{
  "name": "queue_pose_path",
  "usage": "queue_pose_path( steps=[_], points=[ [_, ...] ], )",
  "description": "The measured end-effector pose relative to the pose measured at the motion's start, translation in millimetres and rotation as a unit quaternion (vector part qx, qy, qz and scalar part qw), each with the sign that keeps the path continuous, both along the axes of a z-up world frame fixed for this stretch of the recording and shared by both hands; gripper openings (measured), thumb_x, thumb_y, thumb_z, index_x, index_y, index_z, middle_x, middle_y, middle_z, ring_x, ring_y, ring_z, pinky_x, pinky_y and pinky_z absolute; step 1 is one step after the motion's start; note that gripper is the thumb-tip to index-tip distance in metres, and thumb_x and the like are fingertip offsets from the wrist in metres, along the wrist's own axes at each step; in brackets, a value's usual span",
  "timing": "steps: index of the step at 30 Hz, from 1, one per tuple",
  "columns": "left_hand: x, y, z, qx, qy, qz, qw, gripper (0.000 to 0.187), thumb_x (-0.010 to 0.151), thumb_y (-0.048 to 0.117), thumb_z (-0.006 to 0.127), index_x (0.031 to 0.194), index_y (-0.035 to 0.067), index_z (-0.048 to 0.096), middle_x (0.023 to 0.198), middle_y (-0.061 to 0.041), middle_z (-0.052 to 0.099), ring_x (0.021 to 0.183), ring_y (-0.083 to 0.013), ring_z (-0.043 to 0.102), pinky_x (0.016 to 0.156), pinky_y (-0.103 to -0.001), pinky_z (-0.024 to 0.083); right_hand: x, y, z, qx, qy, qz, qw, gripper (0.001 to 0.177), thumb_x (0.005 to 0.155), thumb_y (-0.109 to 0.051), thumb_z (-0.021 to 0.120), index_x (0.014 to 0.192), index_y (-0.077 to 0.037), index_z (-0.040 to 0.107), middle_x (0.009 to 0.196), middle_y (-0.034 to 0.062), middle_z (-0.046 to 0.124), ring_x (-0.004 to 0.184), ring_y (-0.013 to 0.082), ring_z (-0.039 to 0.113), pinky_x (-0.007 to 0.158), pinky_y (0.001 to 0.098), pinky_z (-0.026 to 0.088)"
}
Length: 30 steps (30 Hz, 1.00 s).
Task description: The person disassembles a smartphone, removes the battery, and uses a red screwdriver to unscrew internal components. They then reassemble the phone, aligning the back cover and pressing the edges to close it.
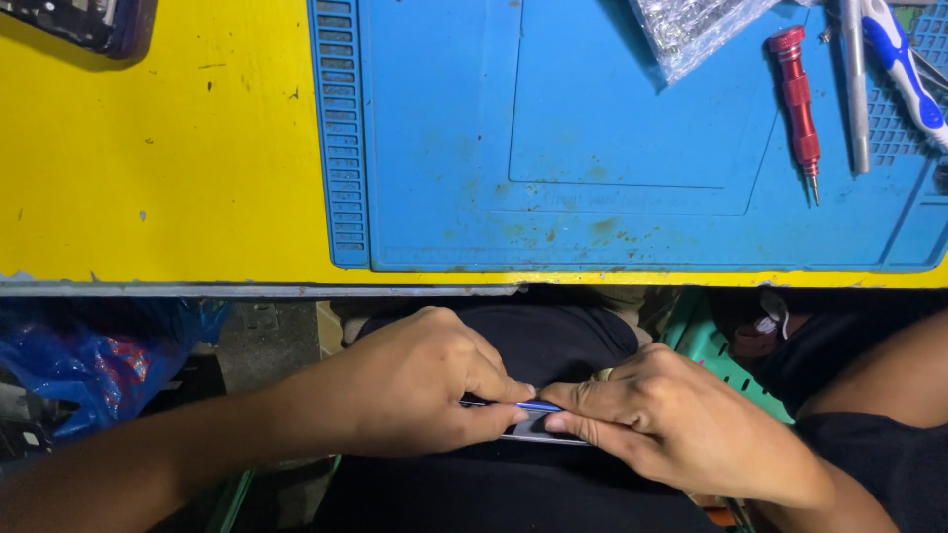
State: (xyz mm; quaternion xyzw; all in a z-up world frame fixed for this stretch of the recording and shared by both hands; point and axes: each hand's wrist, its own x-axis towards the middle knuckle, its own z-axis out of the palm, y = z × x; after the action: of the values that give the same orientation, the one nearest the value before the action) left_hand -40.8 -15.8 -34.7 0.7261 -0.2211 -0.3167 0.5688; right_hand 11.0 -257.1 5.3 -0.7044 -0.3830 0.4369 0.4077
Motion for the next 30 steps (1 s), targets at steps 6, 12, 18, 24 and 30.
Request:
queue_pose_path(
  steps=[6,12,18,24,30],
  points=[
    [-1,-3,1,-0.034,-0.008,0.025,0.999,0.023,0.09,0.02,0.065,0.099,0.006,0.081,0.084,-0.006,0.081,0.07,-0.0165,0.077,0.06,-0.029,0.059,0,-1,-1,-0.029,0.006,0.008,1.0,0.03,0.101,-0.03,0.058,0.109,-0.008,0.077,0.063,0.0101,0.072,0.052,0.0286,0.069,0.048,0.0369,0.046],
    [0,-5,3,0.024,0.064,0.03,0.997,0.023,0.086,0.029,0.068,0.1,0.021,0.083,0.094,0.002,0.084,0.079,-0.0111,0.08,0.066,-0.025,0.058,-1,0,-4,-0.009,-0.004,0.01,1.0,0.03,0.101,-0.027,0.057,0.113,-0.007,0.076,0.073,0.0111,0.078,0.058,0.0302,0.073,0.048,0.0366,0.05],
    [-7,-6,0,-0.036,0.012,0.078,0.996,0.017,0.087,0.021,0.069,0.093,0.013,0.082,0.087,-0.002,0.083,0.071,-0.0128,0.079,0.06,-0.026,0.059,-3,2,-4,-0.01,-0.022,0.015,1.0,0.029,0.102,-0.027,0.058,0.106,-0.007,0.078,0.064,0.0109,0.073,0.053,0.03,0.069,0.046,0.0383,0.047],
    [-4,-4,1,-0.025,0.031,0.07,0.997,0.016,0.083,0.019,0.073,0.094,0.012,0.083,0.092,-0.003,0.083,0.078,-0.0127,0.081,0.069,-0.024,0.063,10,3,0,-0.025,0.058,0.039,0.997,0.04,0.102,-0.033,0.053,0.129,-0.009,0.07,0.111,0.0076,0.084,0.086,0.0275,0.082,0.068,0.0337,0.06],
    [3,2,6,-0.005,0.07,0.044,0.997,0.019,0.083,0.018,0.073,0.097,0.012,0.083,0.095,-0.002,0.085,0.078,-0.0108,0.082,0.067,-0.023,0.065,17,-28,-4,-0.041,0.089,0.043,0.994,0.042,0.101,-0.031,0.055,0.133,-0.006,0.067,0.109,0.0027,0.086,0.077,0.024,0.083,0.062,0.0313,0.06]
  ],
)
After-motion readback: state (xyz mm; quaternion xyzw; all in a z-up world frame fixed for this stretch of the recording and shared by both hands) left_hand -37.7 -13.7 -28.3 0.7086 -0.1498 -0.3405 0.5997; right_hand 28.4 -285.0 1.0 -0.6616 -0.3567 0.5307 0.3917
